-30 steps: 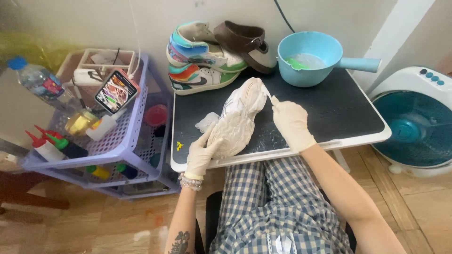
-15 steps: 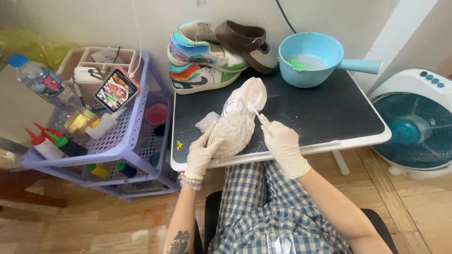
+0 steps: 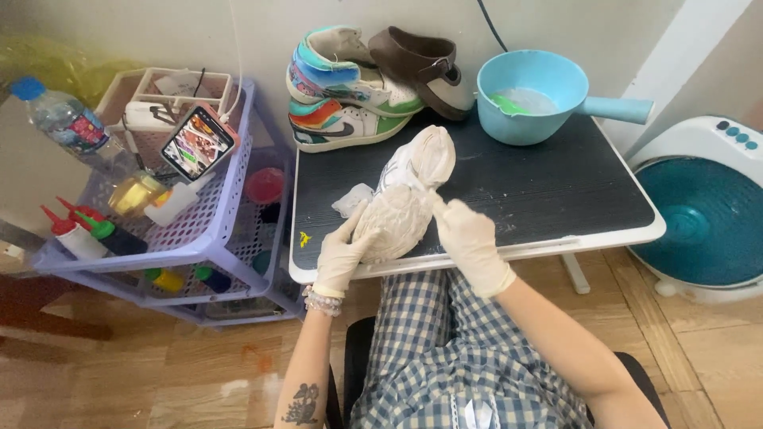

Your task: A person is cleaning and repairing a white sneaker by applying a substance to the sole, wiping it, and stuffing it with paper.

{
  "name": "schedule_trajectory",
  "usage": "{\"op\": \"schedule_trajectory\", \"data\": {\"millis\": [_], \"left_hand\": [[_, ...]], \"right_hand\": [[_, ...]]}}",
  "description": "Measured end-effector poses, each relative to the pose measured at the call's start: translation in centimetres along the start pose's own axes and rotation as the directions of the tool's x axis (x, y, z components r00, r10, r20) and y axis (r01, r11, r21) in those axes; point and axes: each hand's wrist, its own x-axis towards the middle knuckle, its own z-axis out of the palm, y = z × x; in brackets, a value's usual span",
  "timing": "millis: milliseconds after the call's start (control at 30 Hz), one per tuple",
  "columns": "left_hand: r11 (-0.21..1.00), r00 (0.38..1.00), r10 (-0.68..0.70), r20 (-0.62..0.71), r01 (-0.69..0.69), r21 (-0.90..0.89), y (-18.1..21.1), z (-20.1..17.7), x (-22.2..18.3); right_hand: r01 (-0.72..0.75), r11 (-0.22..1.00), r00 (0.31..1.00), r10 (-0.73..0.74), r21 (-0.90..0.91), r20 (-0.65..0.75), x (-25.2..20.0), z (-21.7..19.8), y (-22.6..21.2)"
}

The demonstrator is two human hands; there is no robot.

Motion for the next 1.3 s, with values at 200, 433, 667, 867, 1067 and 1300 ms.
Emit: {"op": "schedule_trajectory", "data": {"millis": [200, 433, 667, 867, 1067, 1300], "left_hand": [[1.000, 1.000, 0.006, -0.007, -0.006, 0.001, 0.9, -0.1, -0.9], [0.999, 1.000, -0.010, 0.011, 0.010, -0.030, 0.7, -0.3, -0.4], [0.999, 1.000, -0.011, -0.005, 0.011, -0.053, 1.3, -0.3, -0.8], [0.999, 1.000, -0.008, 0.008, 0.008, -0.033, 1.3, -0.3, -0.9], [0.998, 1.000, 0.011, -0.001, -0.011, -0.066, 0.8, -0.2, -0.8], [0.999, 1.000, -0.019, 0.022, 0.019, 0.031, 0.9, -0.3, -0.6]], "right_hand": [[-0.014, 0.988, 0.989, 0.037, 0.155, -0.146, 4.0, 4.1, 2.0], [0.070, 0.996, 0.997, -0.069, 0.056, -0.026, 2.1, -3.6, -0.7], [-0.183, 0.958, 0.983, 0.179, 0.222, 0.037, 4.5, 1.9, 3.0], [-0.262, 0.918, 0.957, 0.208, 0.297, 0.202, 4.9, 1.4, 3.7], [-0.303, 0.909, 0.924, 0.206, 0.286, 0.323, 5.1, -1.6, 2.8], [-0.312, 0.912, 0.915, 0.213, 0.266, 0.343, 6.8, -1.5, 2.8]]}}
